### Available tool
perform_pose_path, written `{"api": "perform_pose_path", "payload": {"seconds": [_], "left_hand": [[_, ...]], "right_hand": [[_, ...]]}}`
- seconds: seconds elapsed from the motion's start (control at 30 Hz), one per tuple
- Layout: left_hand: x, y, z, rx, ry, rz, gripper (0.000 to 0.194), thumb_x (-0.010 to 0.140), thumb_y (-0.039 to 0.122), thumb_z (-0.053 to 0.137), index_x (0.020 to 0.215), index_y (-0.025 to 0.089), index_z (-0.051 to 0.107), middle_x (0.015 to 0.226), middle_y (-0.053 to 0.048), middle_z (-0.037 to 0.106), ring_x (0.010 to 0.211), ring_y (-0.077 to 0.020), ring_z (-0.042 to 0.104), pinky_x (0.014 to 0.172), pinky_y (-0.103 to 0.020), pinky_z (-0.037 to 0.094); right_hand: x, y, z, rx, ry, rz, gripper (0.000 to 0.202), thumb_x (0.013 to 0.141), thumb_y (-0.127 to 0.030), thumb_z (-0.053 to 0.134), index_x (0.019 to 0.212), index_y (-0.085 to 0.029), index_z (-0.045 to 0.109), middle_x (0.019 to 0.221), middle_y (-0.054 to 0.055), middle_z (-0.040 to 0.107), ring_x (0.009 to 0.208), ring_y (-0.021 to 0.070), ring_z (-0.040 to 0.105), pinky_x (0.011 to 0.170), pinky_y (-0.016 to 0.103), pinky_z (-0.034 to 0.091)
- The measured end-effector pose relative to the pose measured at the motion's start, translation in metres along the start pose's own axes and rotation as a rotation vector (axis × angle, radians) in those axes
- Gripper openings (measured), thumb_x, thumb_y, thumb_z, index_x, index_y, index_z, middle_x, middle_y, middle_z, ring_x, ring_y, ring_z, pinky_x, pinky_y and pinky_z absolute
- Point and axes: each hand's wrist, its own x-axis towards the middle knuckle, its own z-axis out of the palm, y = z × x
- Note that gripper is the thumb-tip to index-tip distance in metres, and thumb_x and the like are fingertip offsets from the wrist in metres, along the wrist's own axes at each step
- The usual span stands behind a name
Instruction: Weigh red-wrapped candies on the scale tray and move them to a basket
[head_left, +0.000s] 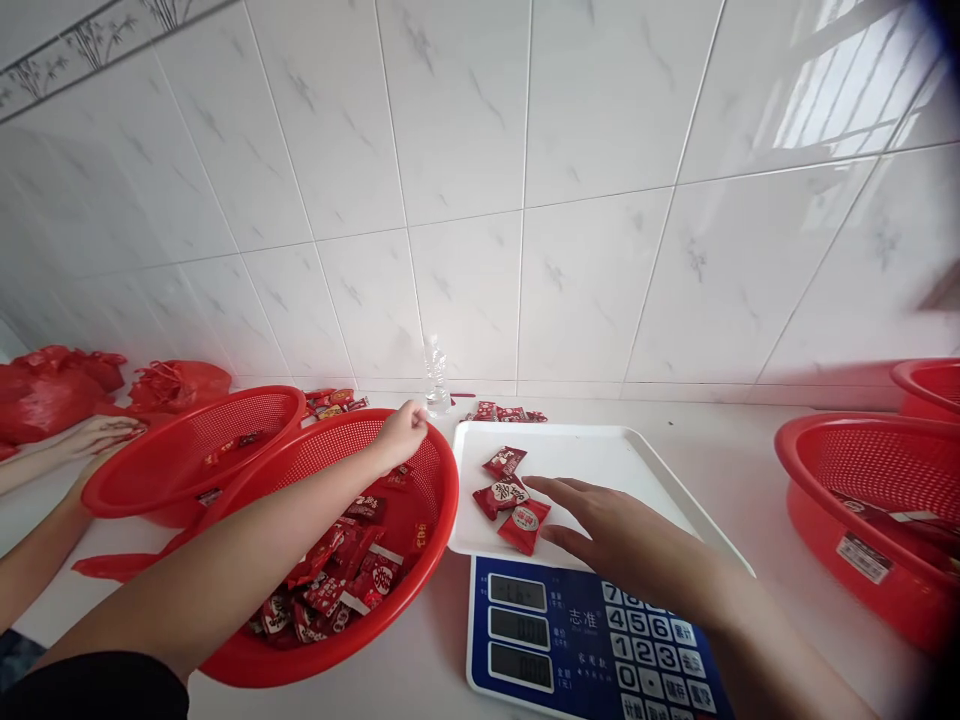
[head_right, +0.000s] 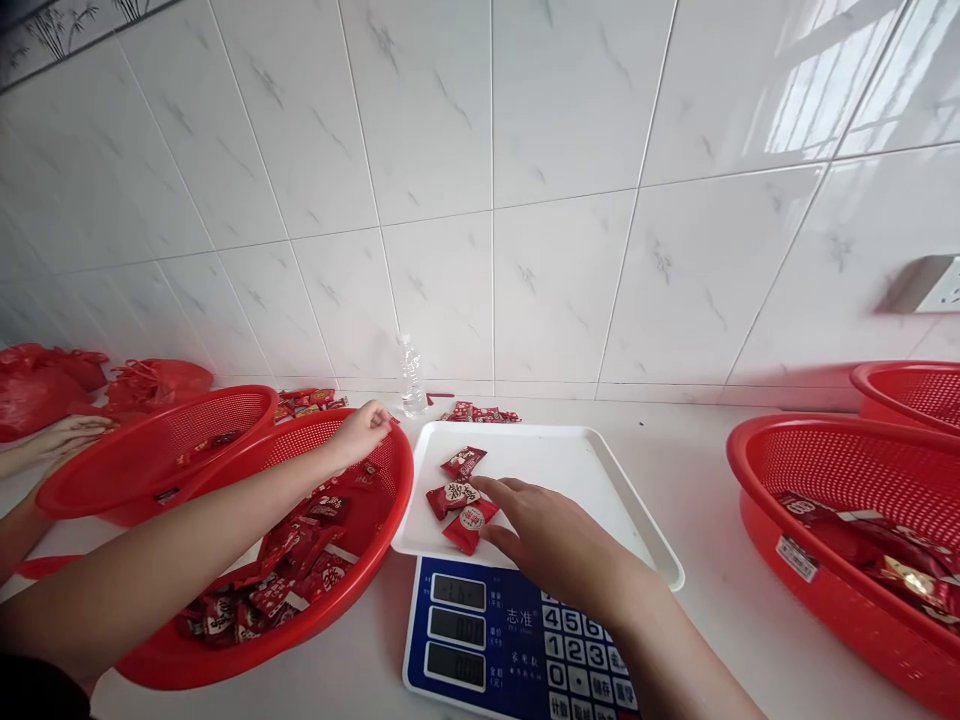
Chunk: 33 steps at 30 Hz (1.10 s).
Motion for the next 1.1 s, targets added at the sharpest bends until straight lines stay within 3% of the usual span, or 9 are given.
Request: {"api": "perform_pose_path", "payload": {"seconds": [0.13,0.27,0.37,0.5,0.57,0.7,0.87,1.0,1.1], "left_hand": [[-0.003,-0.049,0.003,0.113,-0.095,-0.134,0.012,0.075,0.021,0.056,0.085,0.017,0.050,0.098,-0.009,0.061,0.090,-0.0239,0.059,0.076,-0.033,0.046],[-0.017,-0.065,0.014,0.185,-0.160,-0.189,0.027,0.070,0.036,0.064,0.086,0.017,0.052,0.114,-0.016,0.056,0.097,-0.0297,0.057,0.075,-0.035,0.045],[-0.030,-0.058,0.026,0.173,-0.202,-0.137,0.021,0.071,0.032,0.063,0.084,0.018,0.054,0.109,-0.012,0.060,0.099,-0.0281,0.057,0.078,-0.033,0.044],[-0.041,-0.045,0.038,0.080,-0.314,-0.085,0.009,0.077,0.027,0.057,0.078,0.018,0.057,0.085,-0.007,0.068,0.083,-0.0247,0.062,0.068,-0.031,0.047],[-0.045,-0.039,0.039,0.037,-0.390,-0.058,0.006,0.073,0.022,0.060,0.077,0.018,0.059,0.081,-0.005,0.069,0.079,-0.0233,0.063,0.066,-0.030,0.047],[-0.055,-0.029,0.027,-0.014,-0.557,-0.047,0.020,0.065,0.016,0.063,0.084,0.019,0.063,0.084,-0.003,0.069,0.074,-0.0220,0.064,0.059,-0.027,0.048],[-0.065,-0.013,0.008,-0.206,-0.870,-0.227,0.036,0.057,0.015,0.067,0.091,0.020,0.060,0.100,-0.004,0.067,0.077,-0.0198,0.064,0.052,-0.022,0.047],[-0.068,-0.014,0.012,-0.265,-0.863,-0.265,0.048,0.051,0.012,0.070,0.097,0.020,0.057,0.100,-0.003,0.065,0.078,-0.0187,0.063,0.055,-0.023,0.048],[-0.068,-0.021,0.026,-0.153,-0.735,-0.091,0.031,0.055,0.013,0.068,0.085,0.017,0.060,0.084,-0.002,0.067,0.080,-0.0207,0.063,0.062,-0.026,0.050]], "right_hand": [[-0.001,0.000,-0.001,0.000,0.017,0.005,0.045,0.090,-0.036,0.042,0.134,-0.027,0.047,0.127,0.007,0.060,0.110,0.0275,0.060,0.088,0.045,0.050],[-0.001,0.000,-0.001,-0.007,0.032,-0.005,0.044,0.090,-0.036,0.043,0.133,-0.028,0.047,0.126,0.006,0.061,0.109,0.0271,0.060,0.087,0.044,0.051],[0.000,-0.001,-0.001,-0.017,0.016,-0.007,0.045,0.091,-0.037,0.041,0.135,-0.026,0.045,0.128,0.006,0.059,0.111,0.0267,0.059,0.088,0.043,0.051],[-0.001,0.000,-0.001,-0.024,0.000,-0.011,0.046,0.091,-0.038,0.041,0.136,-0.027,0.043,0.131,0.006,0.057,0.113,0.0266,0.058,0.090,0.044,0.050],[-0.001,0.000,-0.001,-0.033,-0.002,-0.010,0.046,0.091,-0.039,0.040,0.136,-0.027,0.043,0.131,0.006,0.057,0.112,0.0264,0.058,0.089,0.044,0.050],[-0.003,0.001,-0.002,-0.041,-0.001,-0.006,0.047,0.091,-0.038,0.040,0.137,-0.027,0.042,0.131,0.006,0.057,0.111,0.0259,0.059,0.088,0.043,0.051],[-0.003,-0.001,-0.003,-0.036,-0.010,0.001,0.047,0.092,-0.038,0.039,0.137,-0.027,0.042,0.132,0.006,0.056,0.113,0.0263,0.058,0.090,0.044,0.050],[-0.003,-0.001,-0.004,-0.027,-0.008,0.001,0.047,0.092,-0.039,0.038,0.137,-0.026,0.042,0.133,0.006,0.055,0.115,0.0258,0.056,0.091,0.044,0.049],[-0.003,-0.001,-0.003,-0.023,-0.008,-0.004,0.047,0.092,-0.039,0.039,0.137,-0.027,0.042,0.133,0.005,0.055,0.115,0.0258,0.056,0.092,0.044,0.049]]}}
